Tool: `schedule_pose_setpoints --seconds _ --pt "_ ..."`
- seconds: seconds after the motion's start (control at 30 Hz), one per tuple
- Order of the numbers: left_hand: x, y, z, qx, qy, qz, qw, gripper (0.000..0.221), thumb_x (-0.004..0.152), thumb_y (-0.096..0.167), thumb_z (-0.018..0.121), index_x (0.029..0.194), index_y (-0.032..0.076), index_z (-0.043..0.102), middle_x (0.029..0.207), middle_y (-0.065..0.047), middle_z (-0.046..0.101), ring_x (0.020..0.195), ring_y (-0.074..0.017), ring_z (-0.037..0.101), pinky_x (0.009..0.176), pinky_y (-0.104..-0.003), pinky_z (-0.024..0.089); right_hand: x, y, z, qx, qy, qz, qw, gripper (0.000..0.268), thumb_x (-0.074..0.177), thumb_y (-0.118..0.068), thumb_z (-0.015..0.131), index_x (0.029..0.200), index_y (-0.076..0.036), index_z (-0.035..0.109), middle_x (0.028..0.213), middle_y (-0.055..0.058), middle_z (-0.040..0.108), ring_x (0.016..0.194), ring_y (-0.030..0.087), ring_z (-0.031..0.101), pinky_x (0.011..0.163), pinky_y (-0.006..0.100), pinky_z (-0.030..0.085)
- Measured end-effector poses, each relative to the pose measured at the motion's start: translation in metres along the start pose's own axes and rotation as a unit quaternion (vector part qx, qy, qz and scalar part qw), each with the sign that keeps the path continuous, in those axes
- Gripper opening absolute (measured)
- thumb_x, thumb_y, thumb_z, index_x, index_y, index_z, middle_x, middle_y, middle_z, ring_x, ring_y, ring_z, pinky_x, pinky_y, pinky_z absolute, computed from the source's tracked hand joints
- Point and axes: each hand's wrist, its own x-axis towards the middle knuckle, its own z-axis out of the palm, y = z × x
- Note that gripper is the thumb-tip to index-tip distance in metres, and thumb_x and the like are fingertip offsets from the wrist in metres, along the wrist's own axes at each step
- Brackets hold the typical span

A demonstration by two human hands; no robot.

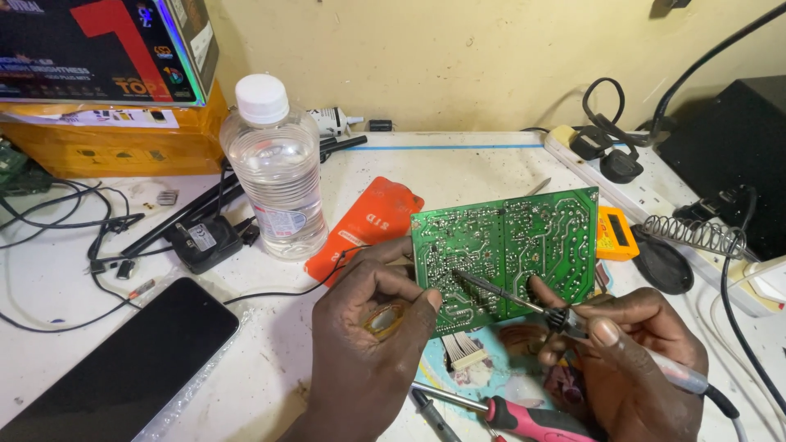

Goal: Soldering and prying electronic components on a printed circuit board using a soldering iron and a screwdriver.

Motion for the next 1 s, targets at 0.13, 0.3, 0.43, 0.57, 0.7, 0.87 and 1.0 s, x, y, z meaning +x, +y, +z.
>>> schedule_pose_setpoints --seconds 0.13,0.3,0.43,0.57,0.7,0.87,1.0 --pt "0.0 0.0007 0.0002 -0.001 0.003 0.006 1.0 0.006 0.08 0.015 0.075 0.077 0.012 0.071 0.116 -0.017 0.076 0.13 -0.0242 0.073 0.093 -0.035 0.054 0.0 0.0007 -0.0037 -0.014 -0.008 0.004 1.0 0.011 0.092 -0.009 0.069 0.093 -0.001 0.062 0.083 0.025 0.072 0.125 0.065 0.072 0.049 0.036 0.06" --pt "-0.0001 0.0005 -0.0003 0.006 0.0 0.021 1.0 0.006 0.081 0.015 0.075 0.077 0.013 0.07 0.116 -0.017 0.076 0.128 -0.0243 0.073 0.092 -0.034 0.054 0.0004 0.001 -0.0038 -0.007 -0.014 0.004 1.0 0.009 0.092 -0.007 0.069 0.093 -0.001 0.063 0.089 0.026 0.073 0.124 0.063 0.073 0.049 0.037 0.06" --pt "-0.0005 0.0005 0.0 0.001 0.004 0.011 1.0 0.006 0.08 0.014 0.075 0.077 0.013 0.07 0.121 -0.018 0.075 0.128 -0.0225 0.073 0.088 -0.033 0.054 0.0011 0.0006 -0.0034 -0.007 -0.022 0.002 1.0 0.008 0.092 -0.007 0.069 0.093 -0.001 0.065 0.086 0.023 0.072 0.123 0.063 0.073 0.049 0.037 0.06" --pt "-0.0001 0.0026 -0.0001 0.004 0.002 0.022 1.0 0.007 0.08 0.013 0.075 0.076 0.012 0.069 0.121 -0.017 0.075 0.122 -0.0212 0.074 0.084 -0.032 0.054 0.0011 -0.0002 -0.0002 -0.005 0.0 0.005 1.0 0.011 0.092 -0.009 0.07 0.092 -0.001 0.063 0.082 0.018 0.068 0.12 0.064 0.074 0.048 0.035 0.057" --pt "-0.0004 0.0038 -0.0003 0.009 -0.003 0.042 0.999 0.006 0.081 0.015 0.075 0.079 0.013 0.07 0.12 -0.019 0.074 0.125 -0.0231 0.072 0.091 -0.036 0.053 0.0025 0.0018 -0.0022 -0.012 0.031 0.016 0.999 0.014 0.09 -0.013 0.071 0.092 -0.003 0.062 0.081 0.017 0.066 0.115 0.065 0.076 0.044 0.038 0.055" --pt "0.0012 0.008 0.002 0.018 0.003 0.064 0.998 0.007 0.08 0.009 0.075 0.076 0.012 0.07 0.115 -0.014 0.075 0.109 -0.0179 0.072 0.091 -0.033 0.053 0.0012 0.0012 -0.001 -0.006 0.019 0.003 1.0 0.012 0.091 -0.01 0.07 0.091 -0.002 0.061 0.078 0.019 0.065 0.119 0.069 0.073 0.047 0.036 0.056" --pt "0.0015 0.0078 0.0021 0.031 0.007 0.075 0.997 0.008 0.08 0.008 0.075 0.075 0.012 0.07 0.111 -0.012 0.074 0.108 -0.0183 0.072 0.091 -0.033 0.052 0.0013 -0.0001 0.003 -0.01 -0.001 -0.013 1.0 0.013 0.092 -0.011 0.071 0.091 -0.002 0.061 0.075 0.021 0.066 0.12 0.063 0.074 0.046 0.033 0.055"
